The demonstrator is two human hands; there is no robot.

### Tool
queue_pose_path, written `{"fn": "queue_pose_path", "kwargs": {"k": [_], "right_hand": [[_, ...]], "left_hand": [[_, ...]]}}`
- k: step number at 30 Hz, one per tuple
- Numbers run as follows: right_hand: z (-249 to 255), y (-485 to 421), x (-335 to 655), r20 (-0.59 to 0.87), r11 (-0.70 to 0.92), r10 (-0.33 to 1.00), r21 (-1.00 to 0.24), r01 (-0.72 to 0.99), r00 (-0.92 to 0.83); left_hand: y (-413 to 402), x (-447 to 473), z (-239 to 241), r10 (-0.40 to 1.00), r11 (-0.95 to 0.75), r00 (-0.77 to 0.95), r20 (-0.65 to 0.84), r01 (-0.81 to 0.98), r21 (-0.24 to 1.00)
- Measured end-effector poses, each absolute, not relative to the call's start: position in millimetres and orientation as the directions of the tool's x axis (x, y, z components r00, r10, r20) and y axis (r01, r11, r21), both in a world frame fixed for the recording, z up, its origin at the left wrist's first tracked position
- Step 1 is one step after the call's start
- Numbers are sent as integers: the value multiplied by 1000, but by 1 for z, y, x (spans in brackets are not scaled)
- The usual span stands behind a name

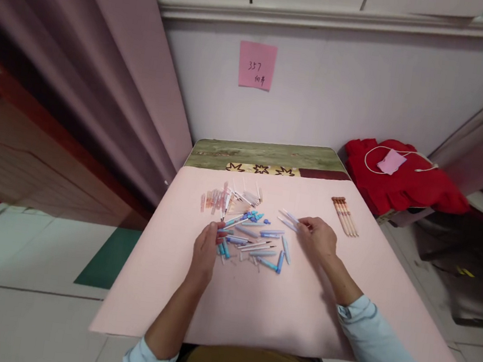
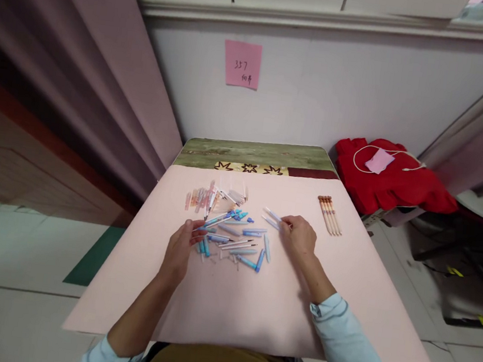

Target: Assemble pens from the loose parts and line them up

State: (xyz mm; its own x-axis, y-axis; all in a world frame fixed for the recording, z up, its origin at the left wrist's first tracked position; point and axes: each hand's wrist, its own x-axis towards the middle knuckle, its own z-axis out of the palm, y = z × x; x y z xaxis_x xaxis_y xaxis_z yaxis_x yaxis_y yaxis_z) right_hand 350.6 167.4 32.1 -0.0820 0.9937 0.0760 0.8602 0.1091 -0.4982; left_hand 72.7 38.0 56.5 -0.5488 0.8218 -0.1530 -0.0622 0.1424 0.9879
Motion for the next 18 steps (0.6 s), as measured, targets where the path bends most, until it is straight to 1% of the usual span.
{"fn": "queue_pose_path", "kwargs": {"k": [3,5,8,10,12,14,16,18], "right_hand": [[30,171,348,44,118,993,-423,898,-109],[27,170,346,37,120,993,-394,911,-114],[23,169,345,58,136,991,-396,908,-123],[21,169,346,70,140,990,-408,902,-123],[20,169,347,80,147,989,-420,895,-124],[20,168,349,95,153,988,-437,886,-124],[20,167,350,112,150,988,-463,873,-110],[22,165,349,137,143,987,-498,855,-85]], "left_hand": [[34,65,56,795,136,-589,-143,-56,989],[32,60,58,774,141,-619,-134,-38,989],[30,51,57,750,152,-652,-113,3,988],[31,44,54,746,163,-661,-79,67,984],[34,38,49,755,180,-655,-16,184,966],[39,33,45,771,201,-634,64,337,920],[46,31,43,802,224,-581,134,502,836],[55,34,43,847,237,-501,177,653,719]]}}
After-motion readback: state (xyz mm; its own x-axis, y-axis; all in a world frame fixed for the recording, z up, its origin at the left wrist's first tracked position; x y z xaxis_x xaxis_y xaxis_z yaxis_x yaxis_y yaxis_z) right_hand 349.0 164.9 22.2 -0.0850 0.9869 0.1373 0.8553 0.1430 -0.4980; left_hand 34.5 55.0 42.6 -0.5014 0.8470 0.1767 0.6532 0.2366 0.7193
